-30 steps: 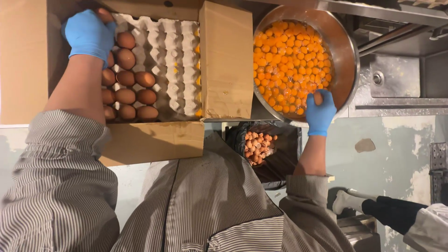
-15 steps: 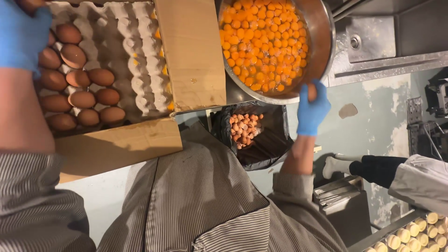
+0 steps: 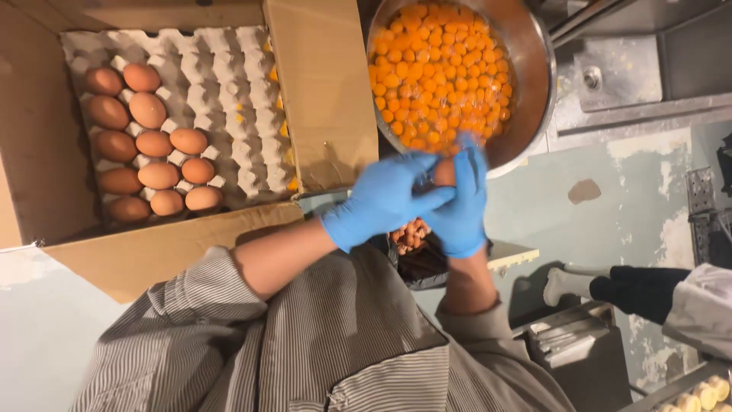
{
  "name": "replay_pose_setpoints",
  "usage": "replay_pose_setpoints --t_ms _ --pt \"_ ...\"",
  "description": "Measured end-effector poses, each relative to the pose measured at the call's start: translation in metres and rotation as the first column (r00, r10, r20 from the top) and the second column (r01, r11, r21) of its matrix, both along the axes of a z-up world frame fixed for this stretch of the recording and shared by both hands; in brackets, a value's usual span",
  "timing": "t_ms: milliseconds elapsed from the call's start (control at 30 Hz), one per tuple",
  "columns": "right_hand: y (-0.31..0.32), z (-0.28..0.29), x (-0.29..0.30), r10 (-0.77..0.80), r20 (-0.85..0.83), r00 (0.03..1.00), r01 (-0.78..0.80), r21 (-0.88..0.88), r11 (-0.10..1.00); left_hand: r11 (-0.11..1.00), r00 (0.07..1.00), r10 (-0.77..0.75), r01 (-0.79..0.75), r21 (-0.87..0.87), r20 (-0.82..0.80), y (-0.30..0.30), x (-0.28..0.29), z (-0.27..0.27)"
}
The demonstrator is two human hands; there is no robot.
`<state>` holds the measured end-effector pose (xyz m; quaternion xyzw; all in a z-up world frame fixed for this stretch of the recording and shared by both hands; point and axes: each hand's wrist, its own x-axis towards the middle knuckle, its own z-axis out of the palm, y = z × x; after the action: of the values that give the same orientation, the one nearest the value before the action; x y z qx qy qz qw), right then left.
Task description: Crack eggs into a large metal bowl.
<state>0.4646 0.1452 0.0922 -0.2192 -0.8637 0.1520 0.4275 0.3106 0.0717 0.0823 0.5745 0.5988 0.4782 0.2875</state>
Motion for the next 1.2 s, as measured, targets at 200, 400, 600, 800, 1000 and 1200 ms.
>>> replay_pose_setpoints --t_ms 200,400,600,800,1000,1200 --pt "0.074 -0.109 0.043 -0.330 0.068 0.941 0.337 -0.226 0.914 0.990 0.948 0.138 -0.139 0.018 -0.287 -0.004 -0.081 -0.014" --pt "0.111 -0.172 0.111 -0.396 0.513 0.762 0.537 -0.157 0.829 0.824 0.455 0.186 -0.555 -0.114 -0.871 -0.042 -0.244 -0.034" --pt "0.120 -0.128 0.086 -0.425 0.406 0.809 0.524 -0.171 0.834 0.651 0.011 0.048 -0.759 0.023 -0.999 -0.056 -0.349 -0.154" --pt "0.152 -0.133 0.064 -0.496 0.530 0.688 0.560 0.047 0.827 0.659 0.209 -0.141 -0.710 -0.249 -0.968 -0.057 -0.355 -0.172" --pt "0.153 -0.102 0.054 -0.532 0.634 0.562 0.615 0.110 0.781 0.706 0.191 -0.155 -0.665 -0.244 -0.969 -0.061 -0.340 -0.112" --pt "0.107 -0.086 0.141 -0.517 0.489 0.702 0.623 -0.070 0.779 0.796 0.327 0.124 -0.597 -0.103 -0.937 -0.081 -0.286 -0.036"
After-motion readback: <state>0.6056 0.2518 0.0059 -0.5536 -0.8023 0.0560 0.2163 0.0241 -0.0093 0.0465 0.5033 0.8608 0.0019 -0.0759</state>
